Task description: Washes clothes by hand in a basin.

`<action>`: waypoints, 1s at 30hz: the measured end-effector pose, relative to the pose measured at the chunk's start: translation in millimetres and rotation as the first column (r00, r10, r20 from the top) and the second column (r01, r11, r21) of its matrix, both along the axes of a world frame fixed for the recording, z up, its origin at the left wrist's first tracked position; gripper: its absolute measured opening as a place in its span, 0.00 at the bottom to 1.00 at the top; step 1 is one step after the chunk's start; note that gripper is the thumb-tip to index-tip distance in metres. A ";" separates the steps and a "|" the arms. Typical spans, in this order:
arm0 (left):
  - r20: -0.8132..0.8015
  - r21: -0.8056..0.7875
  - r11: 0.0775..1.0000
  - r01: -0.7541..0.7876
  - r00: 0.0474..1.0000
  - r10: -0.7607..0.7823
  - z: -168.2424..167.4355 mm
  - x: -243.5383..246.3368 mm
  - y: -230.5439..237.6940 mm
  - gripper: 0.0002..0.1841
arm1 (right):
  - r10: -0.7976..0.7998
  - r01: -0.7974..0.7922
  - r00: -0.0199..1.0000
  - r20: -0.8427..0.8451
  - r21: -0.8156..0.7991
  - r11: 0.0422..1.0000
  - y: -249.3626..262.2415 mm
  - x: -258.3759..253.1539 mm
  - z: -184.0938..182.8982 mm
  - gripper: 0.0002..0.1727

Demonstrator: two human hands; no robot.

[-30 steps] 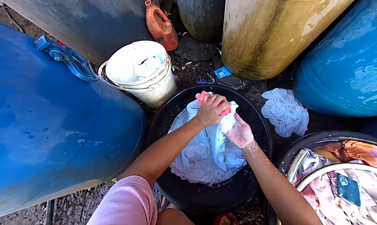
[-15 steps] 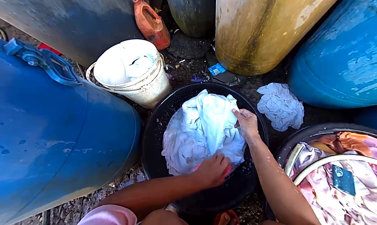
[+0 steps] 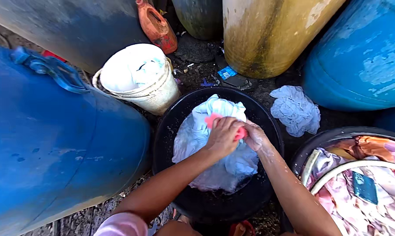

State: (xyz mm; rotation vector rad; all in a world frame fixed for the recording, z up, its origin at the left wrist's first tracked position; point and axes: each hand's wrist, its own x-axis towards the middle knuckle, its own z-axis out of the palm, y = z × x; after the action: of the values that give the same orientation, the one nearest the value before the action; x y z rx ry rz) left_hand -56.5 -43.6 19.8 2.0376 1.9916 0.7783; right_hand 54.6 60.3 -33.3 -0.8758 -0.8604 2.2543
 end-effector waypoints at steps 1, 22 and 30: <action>-0.059 0.189 0.981 0.048 0.998 -0.038 -7.5 1.1 7.0 0.17 | 0.016 -0.018 0.995 -0.097 -0.027 0.999 -4.9 2.1 -0.8 0.16; -0.179 0.344 0.901 0.266 0.960 -0.215 -48.9 -25.6 32.8 0.12 | -0.021 -0.003 0.995 -0.095 -0.247 0.969 -3.2 12.7 5.3 0.18; -0.152 0.248 0.953 0.172 0.979 -0.138 -53.1 -17.7 25.8 0.12 | -0.012 0.004 0.998 -0.056 -0.149 0.989 -3.9 14.9 -1.7 0.19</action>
State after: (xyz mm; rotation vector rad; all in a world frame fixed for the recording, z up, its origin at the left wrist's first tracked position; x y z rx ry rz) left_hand -74.2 -17.8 -33.3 2.4202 1.8468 0.9359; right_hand 69.6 56.4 -35.0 -0.8747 -0.6688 2.3481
